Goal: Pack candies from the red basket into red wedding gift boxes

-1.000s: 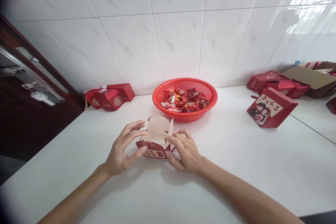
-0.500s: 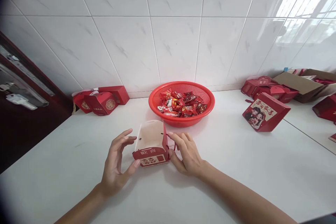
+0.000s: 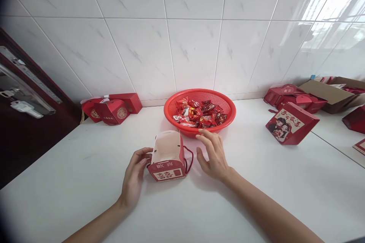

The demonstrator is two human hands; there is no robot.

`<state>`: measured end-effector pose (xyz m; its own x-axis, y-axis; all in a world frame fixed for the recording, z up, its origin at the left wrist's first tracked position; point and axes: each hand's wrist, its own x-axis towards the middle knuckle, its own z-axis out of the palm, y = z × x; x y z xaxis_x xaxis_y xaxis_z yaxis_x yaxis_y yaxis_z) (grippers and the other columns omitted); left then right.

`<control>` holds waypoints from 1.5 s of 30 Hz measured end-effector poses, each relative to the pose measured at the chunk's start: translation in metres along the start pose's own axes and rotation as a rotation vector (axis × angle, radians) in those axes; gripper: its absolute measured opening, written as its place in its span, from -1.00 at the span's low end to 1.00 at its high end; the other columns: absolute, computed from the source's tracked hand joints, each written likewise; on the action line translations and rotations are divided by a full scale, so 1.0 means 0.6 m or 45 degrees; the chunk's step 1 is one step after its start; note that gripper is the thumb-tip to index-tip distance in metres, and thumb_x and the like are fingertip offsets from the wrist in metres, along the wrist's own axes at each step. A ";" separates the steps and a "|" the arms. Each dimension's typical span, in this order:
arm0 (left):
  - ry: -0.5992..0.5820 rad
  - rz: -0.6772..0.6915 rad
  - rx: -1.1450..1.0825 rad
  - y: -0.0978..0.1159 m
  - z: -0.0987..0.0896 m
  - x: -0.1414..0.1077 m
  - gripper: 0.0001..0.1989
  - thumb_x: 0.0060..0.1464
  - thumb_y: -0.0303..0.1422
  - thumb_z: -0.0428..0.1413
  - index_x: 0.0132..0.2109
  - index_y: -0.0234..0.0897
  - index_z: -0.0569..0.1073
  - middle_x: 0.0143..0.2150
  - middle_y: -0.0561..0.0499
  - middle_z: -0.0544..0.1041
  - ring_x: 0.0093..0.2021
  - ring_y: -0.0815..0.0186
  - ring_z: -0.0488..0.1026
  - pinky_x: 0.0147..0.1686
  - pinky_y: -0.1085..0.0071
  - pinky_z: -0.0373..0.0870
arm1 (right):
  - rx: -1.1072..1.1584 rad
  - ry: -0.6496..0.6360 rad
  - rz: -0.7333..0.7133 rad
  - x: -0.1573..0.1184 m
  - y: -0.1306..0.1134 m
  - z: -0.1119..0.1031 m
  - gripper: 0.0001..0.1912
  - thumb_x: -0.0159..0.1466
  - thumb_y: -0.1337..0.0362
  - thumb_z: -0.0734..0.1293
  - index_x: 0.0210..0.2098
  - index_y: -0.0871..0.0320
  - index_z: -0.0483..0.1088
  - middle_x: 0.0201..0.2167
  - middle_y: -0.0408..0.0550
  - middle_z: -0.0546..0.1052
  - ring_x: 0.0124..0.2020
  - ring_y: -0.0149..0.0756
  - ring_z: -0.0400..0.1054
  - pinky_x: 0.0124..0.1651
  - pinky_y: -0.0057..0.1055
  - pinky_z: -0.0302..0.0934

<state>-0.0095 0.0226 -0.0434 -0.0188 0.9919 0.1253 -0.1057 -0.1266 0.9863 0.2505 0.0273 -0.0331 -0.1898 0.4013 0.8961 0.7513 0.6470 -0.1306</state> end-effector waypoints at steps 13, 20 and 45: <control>-0.029 -0.187 -0.058 0.004 0.008 0.006 -0.72 0.17 -0.14 0.10 -0.06 -0.19 0.43 -0.32 0.04 0.52 -0.36 0.25 0.44 -0.30 0.36 0.34 | -0.332 0.164 0.073 -0.003 0.039 0.023 -0.58 0.31 0.44 0.27 0.15 0.10 0.27 -0.07 0.08 0.56 0.02 -0.02 0.42 0.17 0.01 0.08; -0.050 -0.207 -0.033 -0.002 0.006 0.006 -0.69 0.17 -0.13 0.09 -0.03 -0.19 0.44 -0.26 0.02 0.54 -0.33 0.24 0.45 -0.28 0.36 0.35 | -0.267 0.165 0.134 0.022 0.061 0.009 -0.80 0.35 0.39 0.22 -0.06 0.10 0.36 -0.23 -0.01 0.57 -0.18 -0.13 0.45 0.02 -0.08 0.23; -0.165 -0.244 -0.055 0.000 0.012 0.017 -0.80 0.18 -0.21 0.08 -0.14 -0.20 0.48 -0.06 -0.04 0.57 -0.25 0.23 0.49 -0.27 0.38 0.39 | -0.164 -1.412 1.101 0.232 0.265 0.092 -0.32 0.07 0.11 0.51 0.16 0.08 0.36 0.09 0.15 0.50 -0.07 0.01 0.46 -0.17 -0.22 0.37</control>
<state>-0.0027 0.0327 -0.0411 0.1332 0.9899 -0.0479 -0.1380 0.0664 0.9882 0.3086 0.2219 0.0471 0.0080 0.9686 -0.2484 0.9249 -0.1015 -0.3663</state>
